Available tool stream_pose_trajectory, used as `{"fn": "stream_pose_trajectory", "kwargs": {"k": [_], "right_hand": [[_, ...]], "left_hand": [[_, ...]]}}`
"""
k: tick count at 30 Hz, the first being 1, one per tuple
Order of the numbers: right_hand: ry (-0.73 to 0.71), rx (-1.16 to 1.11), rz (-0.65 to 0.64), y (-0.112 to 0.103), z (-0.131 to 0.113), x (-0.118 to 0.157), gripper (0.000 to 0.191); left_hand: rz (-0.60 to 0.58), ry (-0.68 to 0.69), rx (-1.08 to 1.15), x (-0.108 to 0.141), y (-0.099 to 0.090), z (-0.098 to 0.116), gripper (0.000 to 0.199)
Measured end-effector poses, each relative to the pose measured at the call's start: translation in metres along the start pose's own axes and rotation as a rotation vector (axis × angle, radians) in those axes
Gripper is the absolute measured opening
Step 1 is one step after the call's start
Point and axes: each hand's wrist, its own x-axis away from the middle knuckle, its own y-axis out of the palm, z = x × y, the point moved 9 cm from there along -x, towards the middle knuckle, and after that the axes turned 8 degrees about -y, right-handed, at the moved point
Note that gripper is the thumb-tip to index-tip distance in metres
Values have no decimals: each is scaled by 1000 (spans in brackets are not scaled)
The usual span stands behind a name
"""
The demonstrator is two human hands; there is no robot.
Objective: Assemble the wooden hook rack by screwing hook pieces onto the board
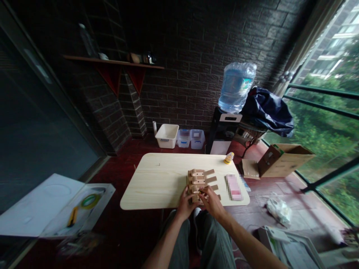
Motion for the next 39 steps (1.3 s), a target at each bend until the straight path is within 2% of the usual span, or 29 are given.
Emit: {"fn": "stream_pose_trajectory", "kwargs": {"k": [2,5,9,13,19,24,29,32,35,39], "right_hand": [[-16,11,17,1,-2,-1,25],[-45,-9,-38,6,-8,-1,30],[11,-41,-96,9,-2,3,29],[51,-60,-75,4,8,6,28],[-14,-27,-40,3,7,0,25],[43,-13,2,0,16,8,39],[18,-39,-9,-9,10,10,36],[29,-73,-91,-7,6,10,39],[60,-109,-159,-3,7,11,35],[25,-69,-117,-6,10,6,28]], "left_hand": [[-19,2,11,0,2,-1,45],[-39,-2,18,0,4,-1,42],[-24,-13,44,1,4,-1,41],[-22,-4,69,3,6,-2,44],[-5,-18,46,6,9,-9,43],[0,1,49,8,9,-8,43],[-11,-1,56,7,9,-2,43],[-26,-4,47,6,9,0,44],[-30,-2,32,7,9,0,46],[-11,-34,33,7,11,-7,44]]}}
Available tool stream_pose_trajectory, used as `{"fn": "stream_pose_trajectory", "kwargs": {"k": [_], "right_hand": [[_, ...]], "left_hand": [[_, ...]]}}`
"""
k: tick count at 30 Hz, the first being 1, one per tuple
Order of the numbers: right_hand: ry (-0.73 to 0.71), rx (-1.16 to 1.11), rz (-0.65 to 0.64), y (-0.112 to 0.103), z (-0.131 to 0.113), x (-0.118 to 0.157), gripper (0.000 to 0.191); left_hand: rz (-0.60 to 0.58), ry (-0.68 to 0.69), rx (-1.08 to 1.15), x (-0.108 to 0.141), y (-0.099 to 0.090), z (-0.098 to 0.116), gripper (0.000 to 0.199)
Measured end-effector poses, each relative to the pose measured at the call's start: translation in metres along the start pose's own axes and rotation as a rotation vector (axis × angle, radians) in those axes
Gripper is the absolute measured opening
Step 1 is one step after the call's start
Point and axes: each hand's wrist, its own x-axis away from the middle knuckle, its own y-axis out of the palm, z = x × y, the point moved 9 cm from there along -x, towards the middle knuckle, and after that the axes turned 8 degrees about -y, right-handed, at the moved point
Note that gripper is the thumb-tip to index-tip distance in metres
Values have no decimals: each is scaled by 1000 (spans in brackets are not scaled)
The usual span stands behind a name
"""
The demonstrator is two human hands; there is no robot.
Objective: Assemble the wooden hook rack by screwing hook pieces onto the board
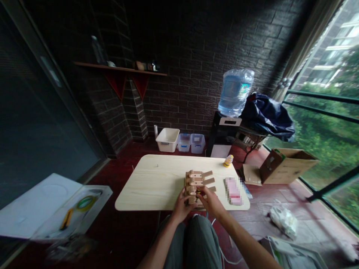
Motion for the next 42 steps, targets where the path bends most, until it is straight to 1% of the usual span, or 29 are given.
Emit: {"fn": "stream_pose_trajectory", "kwargs": {"k": [3,7,12,14,17,19,22,24,26,29,31,33,37,42], "right_hand": [[-25,61,20,-1,0,-6,27],[-66,65,1,1,-6,-7,31],[-11,8,1,3,-10,-1,38],[-7,-5,6,2,-12,-1,37],[-6,18,24,1,-12,-5,25],[-12,50,56,0,-9,-7,22],[-45,77,92,2,-5,-6,22],[-47,73,103,3,-3,-3,26],[-22,51,91,4,-1,0,31],[16,14,30,8,-2,1,33],[6,9,-11,10,-5,1,33],[-22,12,-22,11,-8,0,35],[-43,19,8,10,-6,1,39],[-50,20,40,6,-2,-2,30]], "left_hand": [[12,-1,13,1,1,-2,43],[15,44,6,4,-1,4,43],[29,49,12,7,-5,9,40],[24,54,17,7,-4,9,38],[24,58,27,6,-3,9,37],[30,53,33,6,-3,8,37],[38,46,36,5,-4,9,39],[33,54,39,5,-4,12,39],[15,71,34,6,-4,17,40],[6,84,20,6,-4,20,39],[16,78,21,6,-5,18,38],[25,71,18,6,-5,14,38],[33,61,-7,4,-3,5,40],[13,73,-5,0,1,1,39]]}}
